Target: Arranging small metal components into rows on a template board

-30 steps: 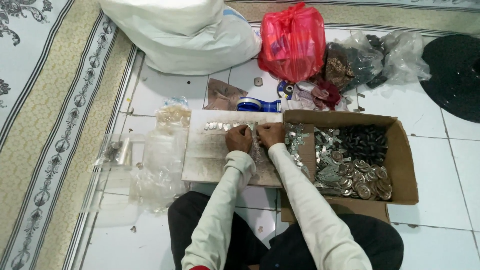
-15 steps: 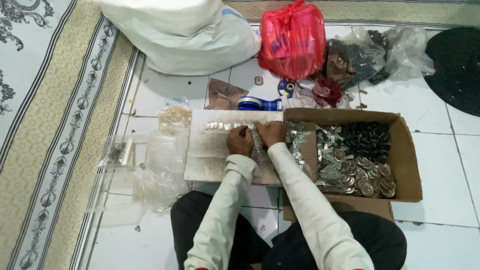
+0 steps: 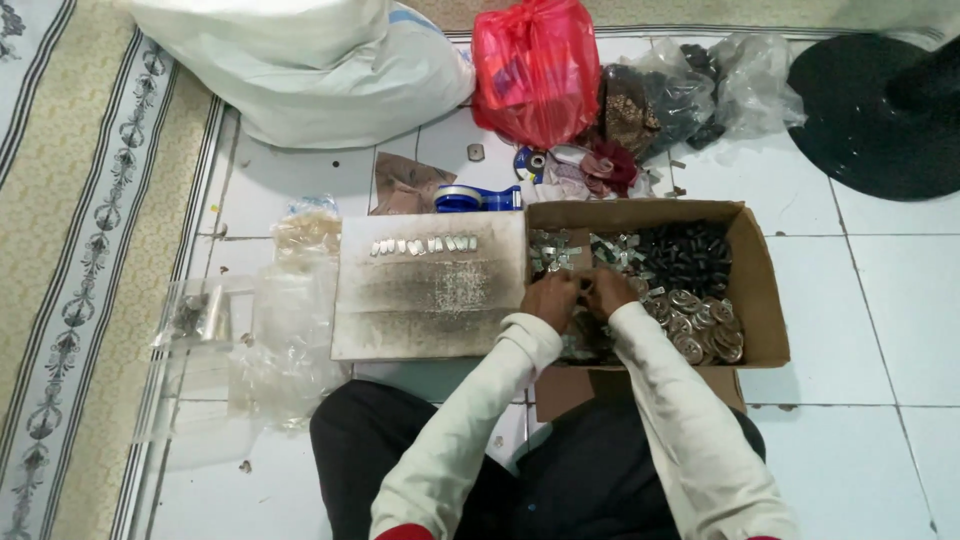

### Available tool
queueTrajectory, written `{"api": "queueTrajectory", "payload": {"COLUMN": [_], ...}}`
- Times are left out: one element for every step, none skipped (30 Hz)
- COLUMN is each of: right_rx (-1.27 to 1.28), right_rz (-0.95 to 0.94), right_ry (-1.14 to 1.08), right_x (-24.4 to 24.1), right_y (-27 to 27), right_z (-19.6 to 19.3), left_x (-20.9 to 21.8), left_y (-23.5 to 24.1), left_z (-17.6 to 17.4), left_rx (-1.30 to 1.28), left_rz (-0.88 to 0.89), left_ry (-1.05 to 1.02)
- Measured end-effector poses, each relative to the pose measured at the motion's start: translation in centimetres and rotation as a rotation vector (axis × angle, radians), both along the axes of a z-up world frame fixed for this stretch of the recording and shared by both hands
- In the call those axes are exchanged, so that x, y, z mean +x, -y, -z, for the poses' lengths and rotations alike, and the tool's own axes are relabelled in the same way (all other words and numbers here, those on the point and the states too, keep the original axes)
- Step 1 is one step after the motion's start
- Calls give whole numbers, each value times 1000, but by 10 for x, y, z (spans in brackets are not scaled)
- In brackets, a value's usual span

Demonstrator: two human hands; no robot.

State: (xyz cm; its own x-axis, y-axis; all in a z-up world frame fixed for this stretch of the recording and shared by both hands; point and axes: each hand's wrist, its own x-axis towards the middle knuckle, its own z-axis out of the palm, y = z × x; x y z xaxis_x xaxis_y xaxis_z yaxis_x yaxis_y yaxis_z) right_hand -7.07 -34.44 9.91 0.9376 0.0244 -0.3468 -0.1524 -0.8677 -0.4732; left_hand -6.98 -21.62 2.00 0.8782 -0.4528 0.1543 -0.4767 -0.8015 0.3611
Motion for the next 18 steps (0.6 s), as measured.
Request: {"api": "queueTrajectory", "payload": {"right_rx": [4, -128, -263, -262, -264, -267, -264, -254, -244, -242, -258, -274, -270, -267, -267, -267, -269, -272], "right_rz": [6, -70, -149, -148, -117, -86, -82, -115, -149, -145, -152, -158, -160, -164, -169, -171, -173, -175], "right_ry": [0, 9, 23, 29, 31, 33, 29, 38, 56, 61, 51, 41, 43, 44, 44, 45, 44, 43], "right_x": [1, 1, 6, 7, 5, 3, 3, 3, 9, 9, 9, 9, 11, 14, 15, 15, 16, 17], "right_y": [8, 16, 24, 21, 18, 15, 17, 19, 20, 22, 21, 20, 22, 24, 28, 28, 29, 30], "right_z": [43, 86, 128, 134, 140, 148, 149, 151, 150, 155, 160, 165, 173, 182, 191, 192, 193, 194], "left_x": [2, 4, 10, 16, 18, 20, 15, 10, 10, 10, 9, 9, 7, 6, 4, 3, 3, 3], "left_y": [8, 16, 25, 29, 33, 37, 34, 31, 27, 29, 28, 26, 25, 24, 25, 23, 23, 23], "left_z": [15, 30, 43, 63, 84, 106, 91, 76, 59, 61, 64, 66, 63, 60, 58, 57, 56, 54], "left_rx": [4, 213, 418, 419, 549, 678, 681, 728, 774, 777, 744, 711, 715, 717, 716, 717, 700, 683], "left_rz": [6, -17, -45, -45, 4, 55, 60, 71, 76, 77, 61, 45, 43, 40, 38, 35, 24, 13], "left_ry": [0, -48, -90, -85, -64, -43, -44, -75, -99, -94, -94, -93, -93, -83, -73, -74, -78, -83]}}
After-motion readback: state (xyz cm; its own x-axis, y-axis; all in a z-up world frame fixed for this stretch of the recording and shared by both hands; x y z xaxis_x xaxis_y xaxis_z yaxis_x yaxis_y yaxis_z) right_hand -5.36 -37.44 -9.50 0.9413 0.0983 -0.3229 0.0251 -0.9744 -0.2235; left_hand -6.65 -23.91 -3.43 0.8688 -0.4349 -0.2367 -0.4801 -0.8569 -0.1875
